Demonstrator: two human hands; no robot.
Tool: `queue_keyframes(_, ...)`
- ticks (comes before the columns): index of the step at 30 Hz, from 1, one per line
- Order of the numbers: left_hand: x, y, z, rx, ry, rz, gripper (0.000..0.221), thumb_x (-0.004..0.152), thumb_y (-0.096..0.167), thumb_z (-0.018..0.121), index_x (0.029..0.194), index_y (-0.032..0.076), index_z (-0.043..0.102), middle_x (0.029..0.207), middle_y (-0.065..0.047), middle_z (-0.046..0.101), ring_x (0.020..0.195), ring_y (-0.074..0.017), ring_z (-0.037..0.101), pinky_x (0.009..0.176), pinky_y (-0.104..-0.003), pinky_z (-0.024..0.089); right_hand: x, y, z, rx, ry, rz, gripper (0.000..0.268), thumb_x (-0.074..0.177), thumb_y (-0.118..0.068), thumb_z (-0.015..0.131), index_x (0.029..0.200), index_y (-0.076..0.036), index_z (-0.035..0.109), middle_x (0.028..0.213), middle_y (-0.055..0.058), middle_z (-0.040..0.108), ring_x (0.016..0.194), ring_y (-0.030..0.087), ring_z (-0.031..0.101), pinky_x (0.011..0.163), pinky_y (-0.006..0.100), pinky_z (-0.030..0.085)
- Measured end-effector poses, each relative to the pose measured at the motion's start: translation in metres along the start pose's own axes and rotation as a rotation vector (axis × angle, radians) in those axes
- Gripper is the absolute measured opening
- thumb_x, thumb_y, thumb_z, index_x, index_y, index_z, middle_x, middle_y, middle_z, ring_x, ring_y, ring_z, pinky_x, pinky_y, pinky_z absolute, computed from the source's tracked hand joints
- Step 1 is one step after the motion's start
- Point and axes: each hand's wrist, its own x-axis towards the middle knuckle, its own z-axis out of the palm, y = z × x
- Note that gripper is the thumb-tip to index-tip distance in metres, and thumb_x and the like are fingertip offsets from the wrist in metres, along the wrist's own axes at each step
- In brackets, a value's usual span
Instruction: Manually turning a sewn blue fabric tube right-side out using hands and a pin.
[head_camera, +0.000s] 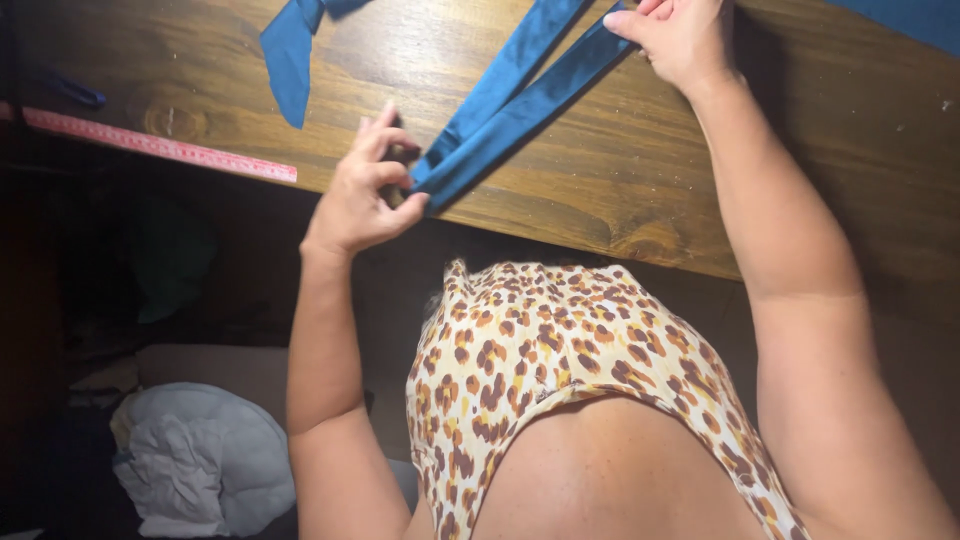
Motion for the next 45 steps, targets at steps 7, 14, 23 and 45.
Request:
queue_keyframes(7, 0.043, 0.003, -0.032, 0.274, 0.04, -0.201, 0.017, 0.087, 0.02, 0.076, 0.091, 0.007, 0.065, 0.104, -0.009, 0.063, 0.113, -0.0348, 0.057, 0.09, -0.043, 0.048, -0.028, -0.033, 0.0, 0.161, -0.001, -0.251, 0.035, 0.085, -0.004, 0.096, 0.112, -0.003, 0.073, 0.104, 0.008, 0.075, 0.082, 0.008, 0.068, 0.075, 0.018, 0.063)
queue_keyframes(14, 0.184, -0.046, 0.08, 0.271, 0.137, -0.322, 0.083, 0.08, 0.047, 0.092, 0.137, 0.002, 0.051, 0.117, -0.017, 0.076, 0.108, -0.0437, 0.067, 0.092, -0.049, 0.053, -0.021, -0.017, 0.025, 0.18, 0.146, -0.321, 0.036, 0.08, 0.005, 0.094, 0.11, -0.004, 0.076, 0.099, 0.007, 0.068, 0.074, 0.008, 0.059, 0.067, 0.02, 0.055)
queue_keyframes(23, 0.215, -0.041, 0.074, 0.077, -0.04, -0.371, 0.033, 0.073, 0.036, 0.087, 0.091, 0.014, 0.072, 0.083, -0.007, 0.078, 0.084, -0.0361, 0.073, 0.069, -0.045, 0.05, -0.025, -0.027, 0.031, 0.09, 0.237, -0.234, 0.03, 0.079, 0.001, 0.094, 0.105, -0.007, 0.08, 0.094, 0.004, 0.069, 0.071, 0.008, 0.062, 0.07, 0.023, 0.058)
queue_keyframes(45, 0.212, -0.058, 0.086, -0.936, -0.183, -0.368, 0.012, 0.1, 0.016, 0.062, 0.098, 0.004, 0.061, 0.077, -0.009, 0.067, 0.059, -0.0178, 0.07, 0.055, -0.031, 0.068, -0.041, -0.04, 0.026, -0.01, 0.24, -0.387, 0.016, 0.09, 0.008, 0.086, 0.102, -0.001, 0.079, 0.097, 0.01, 0.066, 0.073, 0.015, 0.061, 0.069, 0.027, 0.055)
